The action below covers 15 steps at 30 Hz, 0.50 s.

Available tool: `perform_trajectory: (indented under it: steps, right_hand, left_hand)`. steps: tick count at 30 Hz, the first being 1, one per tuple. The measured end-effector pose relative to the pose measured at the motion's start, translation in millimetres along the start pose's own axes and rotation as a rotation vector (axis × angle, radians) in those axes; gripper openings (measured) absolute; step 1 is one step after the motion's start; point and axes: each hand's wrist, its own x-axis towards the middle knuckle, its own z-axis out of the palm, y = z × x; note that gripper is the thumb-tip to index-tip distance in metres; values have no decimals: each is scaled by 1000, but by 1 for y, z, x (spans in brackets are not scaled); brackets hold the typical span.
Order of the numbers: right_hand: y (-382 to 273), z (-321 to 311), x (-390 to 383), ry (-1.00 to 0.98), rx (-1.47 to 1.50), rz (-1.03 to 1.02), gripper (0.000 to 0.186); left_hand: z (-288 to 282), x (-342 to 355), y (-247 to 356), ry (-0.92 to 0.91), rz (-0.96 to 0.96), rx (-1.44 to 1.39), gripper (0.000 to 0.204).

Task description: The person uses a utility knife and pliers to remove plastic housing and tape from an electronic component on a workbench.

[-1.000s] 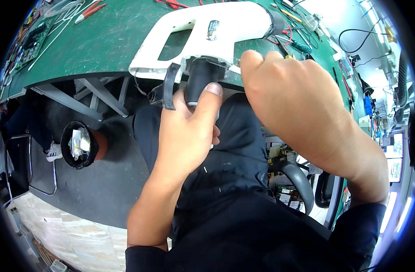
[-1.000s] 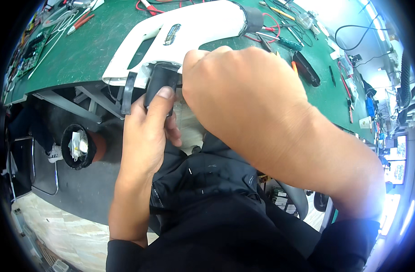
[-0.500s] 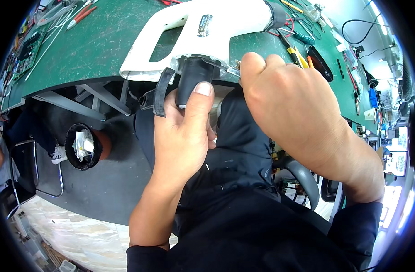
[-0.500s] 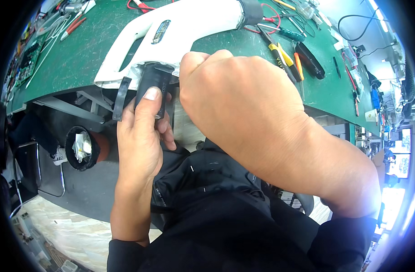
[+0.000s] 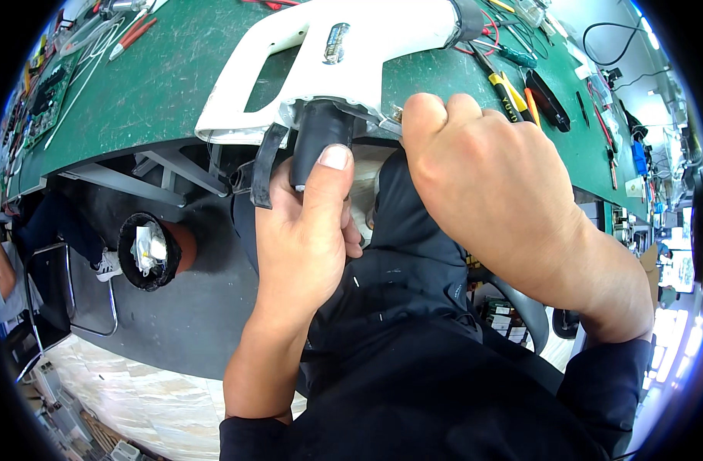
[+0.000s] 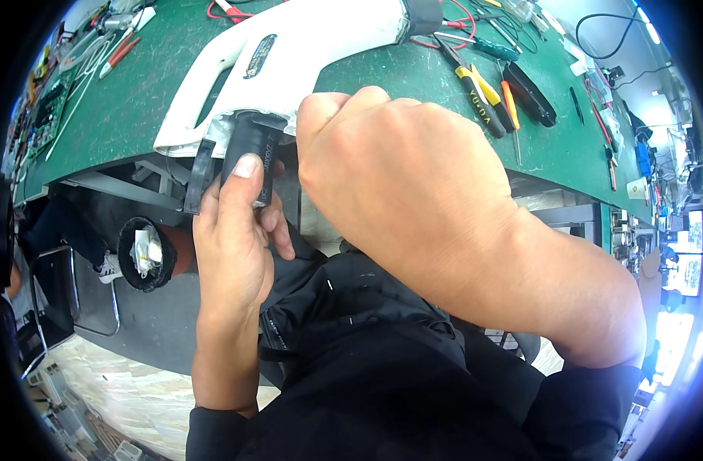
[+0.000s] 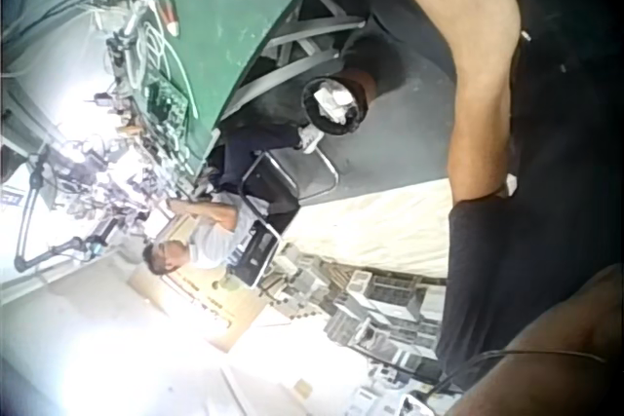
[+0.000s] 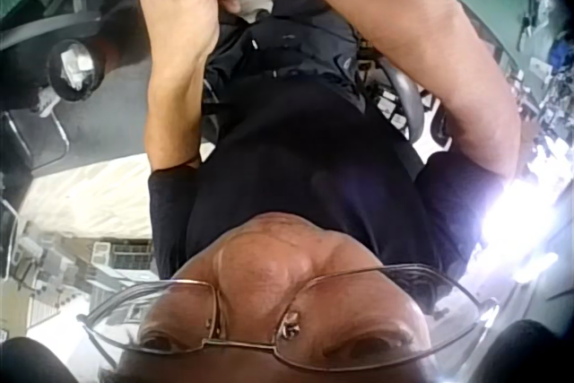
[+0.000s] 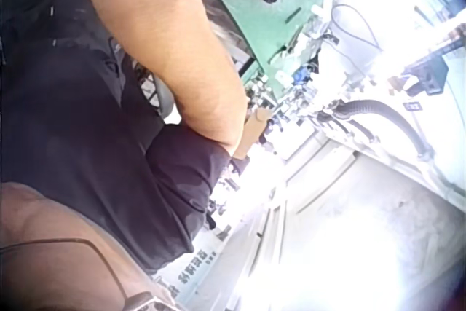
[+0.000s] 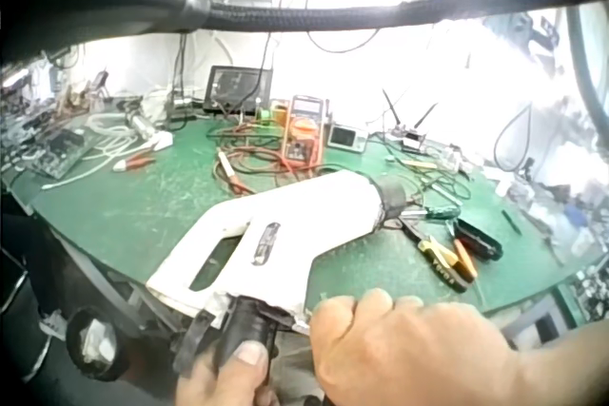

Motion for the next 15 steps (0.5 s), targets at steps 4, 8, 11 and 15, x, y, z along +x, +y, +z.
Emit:
perform_trajectory:
  steps: [4,8,11,15]
  right_hand:
    - [-1,0,-3,-33,-7,5,14]
    - [0,1,-2,-32,3,-2,15]
    - [0,1,-2,-52,27,5,15]
    - [0,2,-3,-68,67,18,15]
  left_hand:
    - [0,-1,0,16,-9,6,45]
    - [0,-1,0,4,8,4,45]
    - [0,-1,-1,2,4,0,45]
    - [-1,0,-1,-3,-8,-8,45]
